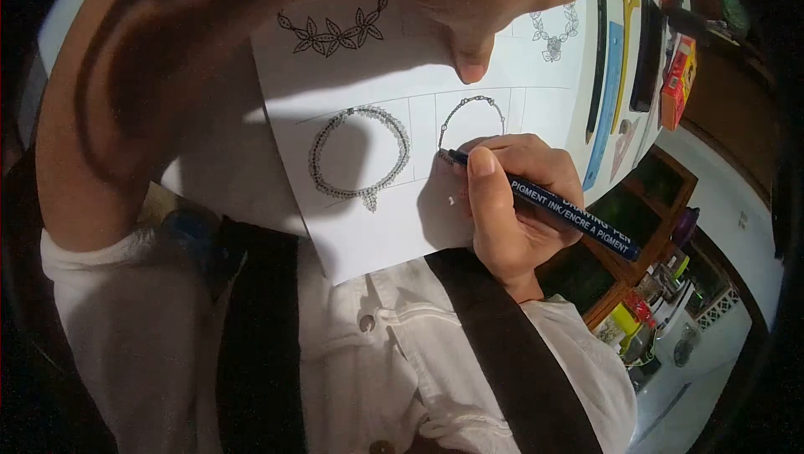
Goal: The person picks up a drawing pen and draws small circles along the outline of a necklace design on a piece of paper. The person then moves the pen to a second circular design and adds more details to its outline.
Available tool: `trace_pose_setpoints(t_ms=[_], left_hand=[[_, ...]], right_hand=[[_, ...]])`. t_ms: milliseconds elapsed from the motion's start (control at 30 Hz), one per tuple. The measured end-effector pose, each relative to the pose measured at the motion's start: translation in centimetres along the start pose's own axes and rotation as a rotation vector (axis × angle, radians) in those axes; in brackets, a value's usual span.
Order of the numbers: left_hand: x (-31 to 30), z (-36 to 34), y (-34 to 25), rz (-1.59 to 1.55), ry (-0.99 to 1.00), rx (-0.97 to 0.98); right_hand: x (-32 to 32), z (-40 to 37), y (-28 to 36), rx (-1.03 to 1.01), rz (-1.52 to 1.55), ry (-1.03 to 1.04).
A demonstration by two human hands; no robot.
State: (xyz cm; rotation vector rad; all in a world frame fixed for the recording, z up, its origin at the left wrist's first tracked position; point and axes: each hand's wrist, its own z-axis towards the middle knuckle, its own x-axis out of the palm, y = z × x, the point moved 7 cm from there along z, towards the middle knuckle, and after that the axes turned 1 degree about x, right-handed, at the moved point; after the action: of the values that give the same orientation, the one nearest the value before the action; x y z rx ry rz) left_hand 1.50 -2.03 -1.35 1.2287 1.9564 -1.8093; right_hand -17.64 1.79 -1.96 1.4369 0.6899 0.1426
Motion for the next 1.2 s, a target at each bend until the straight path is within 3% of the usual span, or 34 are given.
trace_pose_setpoints(t_ms=[300,400,567,633,667,867,1033,1200], left_hand=[[-0.7,0.1,-1.0,0.109,0.040,-0.014],[-0.9,0.3,-2.2,0.209,0.077,-0.049],[-0.9,0.5,-2.5,0.324,0.074,-0.066],[-0.8,0.7,-0.8,0.038,0.087,0.032],[-0.4,0.7,0.4,0.038,0.087,0.032],[2.2,0.1,4.8,-0.674,-0.171,0.398],[2.3,0.3,4.5,-0.537,-0.190,0.321],[1.2,0.3,2.6,-0.218,-0.149,0.128]], right_hand=[[0.0,0.2,0.0,0.000,-0.016,-0.007],[0.4,0.2,0.3,-0.102,-0.065,0.082],[0.2,0.2,0.3,0.001,-0.027,0.003],[0.2,0.2,0.0,-0.026,-0.019,0.000],[0.2,0.2,0.1,-0.054,-0.011,-0.004],[0.1,0.1,0.1,0.007,-0.047,0.007],[-0.2,0.0,-0.2,0.008,0.031,-0.017],[-0.1,0.0,0.1,0.010,-0.005,0.010]])
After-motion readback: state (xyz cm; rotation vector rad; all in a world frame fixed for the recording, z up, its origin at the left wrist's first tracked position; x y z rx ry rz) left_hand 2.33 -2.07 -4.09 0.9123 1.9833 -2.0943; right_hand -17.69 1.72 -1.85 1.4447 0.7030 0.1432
